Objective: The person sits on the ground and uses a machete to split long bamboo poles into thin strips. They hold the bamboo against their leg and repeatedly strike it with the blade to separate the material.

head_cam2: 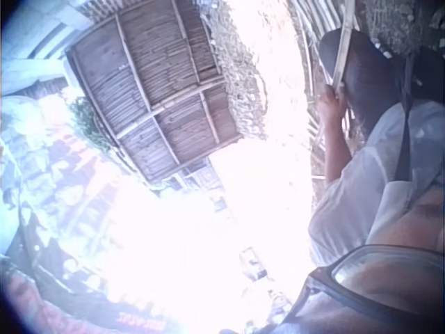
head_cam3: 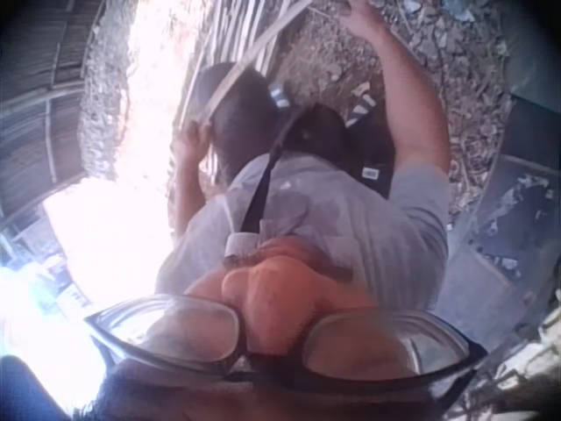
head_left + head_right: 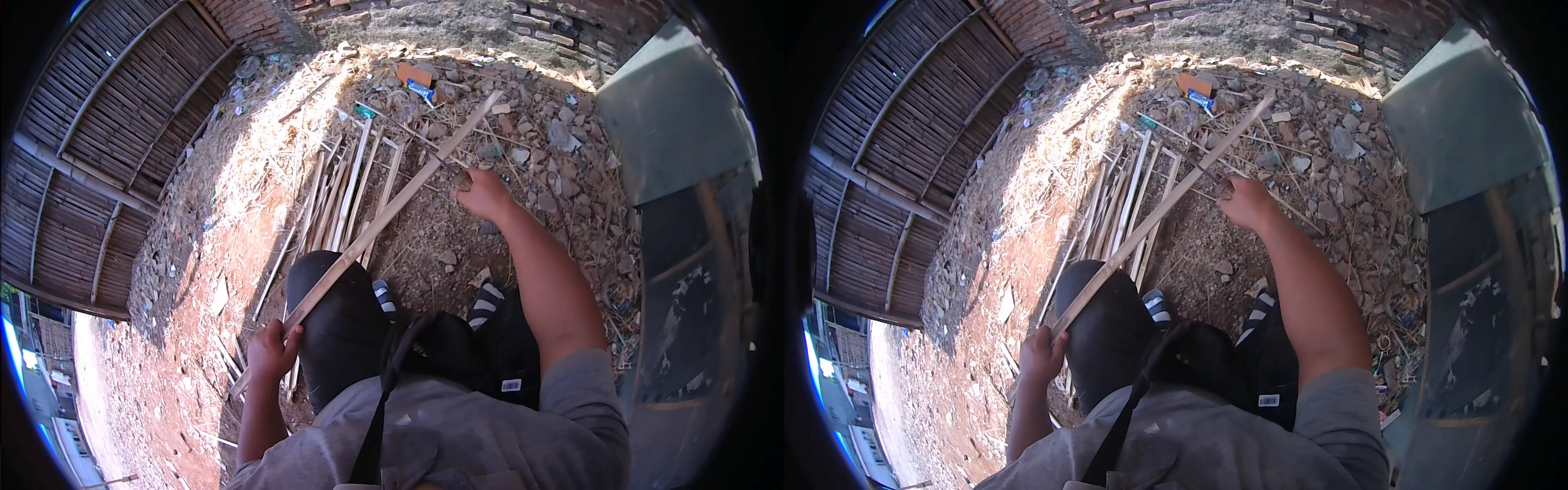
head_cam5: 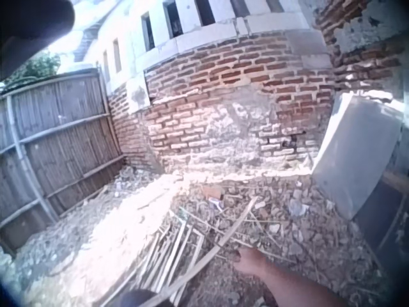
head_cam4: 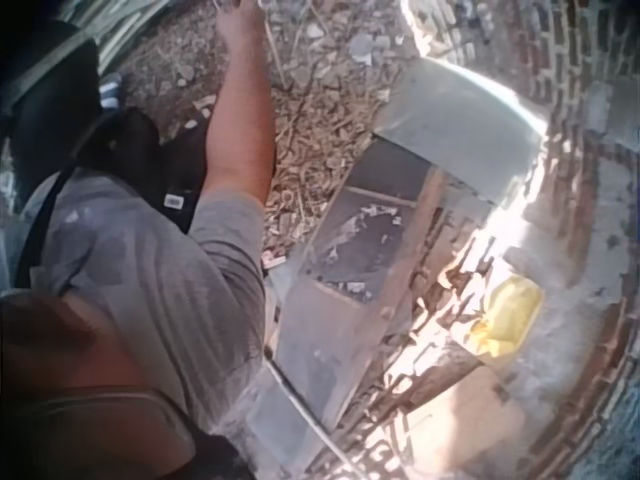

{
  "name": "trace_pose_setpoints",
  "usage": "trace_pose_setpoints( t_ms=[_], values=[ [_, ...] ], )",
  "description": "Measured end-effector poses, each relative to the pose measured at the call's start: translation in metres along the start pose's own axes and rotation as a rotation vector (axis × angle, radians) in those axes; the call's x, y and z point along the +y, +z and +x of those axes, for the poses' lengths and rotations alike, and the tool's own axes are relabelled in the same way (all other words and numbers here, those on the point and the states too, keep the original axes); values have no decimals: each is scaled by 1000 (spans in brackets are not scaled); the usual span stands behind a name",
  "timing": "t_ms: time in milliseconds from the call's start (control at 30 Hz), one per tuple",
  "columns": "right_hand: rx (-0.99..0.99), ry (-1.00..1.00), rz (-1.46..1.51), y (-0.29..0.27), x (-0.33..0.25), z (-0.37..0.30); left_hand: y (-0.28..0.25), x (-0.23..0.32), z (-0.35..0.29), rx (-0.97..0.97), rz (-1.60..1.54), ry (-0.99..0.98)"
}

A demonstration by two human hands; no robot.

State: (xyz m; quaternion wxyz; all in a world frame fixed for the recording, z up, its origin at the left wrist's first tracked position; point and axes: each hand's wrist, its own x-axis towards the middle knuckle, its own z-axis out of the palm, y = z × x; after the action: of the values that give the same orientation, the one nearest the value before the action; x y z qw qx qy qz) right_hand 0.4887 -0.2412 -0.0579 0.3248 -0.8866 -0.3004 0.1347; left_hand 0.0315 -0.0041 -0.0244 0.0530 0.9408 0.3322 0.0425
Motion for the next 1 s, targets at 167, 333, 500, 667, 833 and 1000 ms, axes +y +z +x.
trace_pose_setpoints(
  t_ms=[167, 333, 500, 667, 833, 1000],
  values=[
    [-116, -245, -80, 17, -36, -15, 1, 3, 1, -24, -16, -17],
    [-292, -518, -283, 31, -84, -43, 0, -1, -3, 21, -45, -3],
    [-177, -417, -143, 24, -48, -24, 2, 4, -1, -6, -57, -23],
    [36, -49, 6, 8, 1, 2, 1, 6, -1, 30, -16, -14],
    [28, -136, 17, 12, -12, -3, 2, 3, 1, 6, -18, -8],
    [-194, -400, -140, 33, -64, -32, 4, -2, -1, 27, -24, 20]
  ],
)
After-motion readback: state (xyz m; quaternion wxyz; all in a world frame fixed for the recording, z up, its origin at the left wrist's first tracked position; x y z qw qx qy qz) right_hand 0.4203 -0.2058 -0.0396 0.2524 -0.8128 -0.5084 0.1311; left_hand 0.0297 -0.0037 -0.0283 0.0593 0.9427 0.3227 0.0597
